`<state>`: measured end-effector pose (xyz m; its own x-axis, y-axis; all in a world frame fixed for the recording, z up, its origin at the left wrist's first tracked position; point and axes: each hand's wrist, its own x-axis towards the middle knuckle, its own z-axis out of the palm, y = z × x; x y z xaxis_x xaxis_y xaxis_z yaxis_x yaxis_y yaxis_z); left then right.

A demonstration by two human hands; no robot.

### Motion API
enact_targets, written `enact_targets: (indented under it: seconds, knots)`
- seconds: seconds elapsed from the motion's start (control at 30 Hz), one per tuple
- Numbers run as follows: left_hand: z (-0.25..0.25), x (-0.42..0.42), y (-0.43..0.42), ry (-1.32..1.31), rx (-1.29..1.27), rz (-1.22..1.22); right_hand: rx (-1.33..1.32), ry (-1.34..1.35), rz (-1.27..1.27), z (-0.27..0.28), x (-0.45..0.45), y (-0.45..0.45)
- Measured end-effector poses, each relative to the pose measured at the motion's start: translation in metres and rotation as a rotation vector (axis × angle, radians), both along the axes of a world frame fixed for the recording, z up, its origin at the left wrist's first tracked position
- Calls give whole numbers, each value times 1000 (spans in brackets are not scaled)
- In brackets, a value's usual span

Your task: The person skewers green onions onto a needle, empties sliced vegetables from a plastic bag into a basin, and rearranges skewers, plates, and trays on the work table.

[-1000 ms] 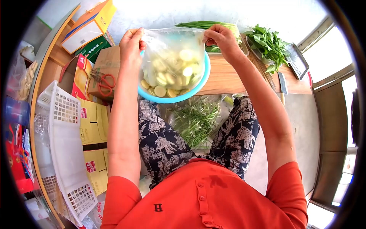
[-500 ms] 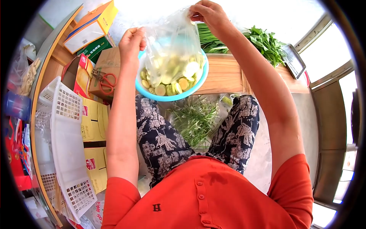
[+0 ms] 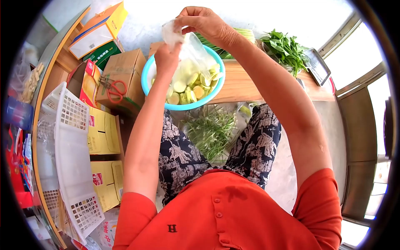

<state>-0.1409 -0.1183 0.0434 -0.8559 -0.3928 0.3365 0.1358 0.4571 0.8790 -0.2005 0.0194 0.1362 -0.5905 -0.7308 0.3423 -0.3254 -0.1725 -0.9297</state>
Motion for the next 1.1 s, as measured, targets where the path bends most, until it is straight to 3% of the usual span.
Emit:
enact_targets:
  seconds: [0.03,0.1,0.17,0.27,0.3,0.37,0.4,0.5,0.53,0.7,0.77,0.93,1.03,1.1]
  knots:
    - [2,1,0,-60,228,0,1,0,1,-2,1,1]
    - [-50,-46,-39,175,160,153,-9,-21,-64,-9,6,7]
    - [-51,-44,-51,219,345,159,173,71,-192,-29,1,17]
    - [-37,-25,-53,118,464,56,277,-30,-329,-73,-7,42]
    - [-31,-23,-60,125,459,58,289,-118,-372,-86,-8,51]
    - [-27,-16,-72,-277,244,-28,326,-207,-383,-115,-7,62]
    - [-27,-11,-67,-197,77,4,339,-243,-371,-125,-4,66]
    - [-29,-16,-80,-35,57,-89,318,-315,-391,-142,8,64]
    - [-29,-13,-81,-148,-75,-163,307,-350,-396,-144,10,62]
    - [-20,-7,-79,-267,53,-223,264,-218,-303,-138,15,43]
    - [-22,-3,-74,-298,77,-213,366,139,-331,-139,17,28]
    - [-23,-3,-63,-192,-19,61,414,27,-329,-122,45,10]
    - [-20,0,-58,-200,10,111,391,211,-414,-116,55,4]
    - [-24,-1,-59,-181,6,85,420,78,-360,-109,50,3]
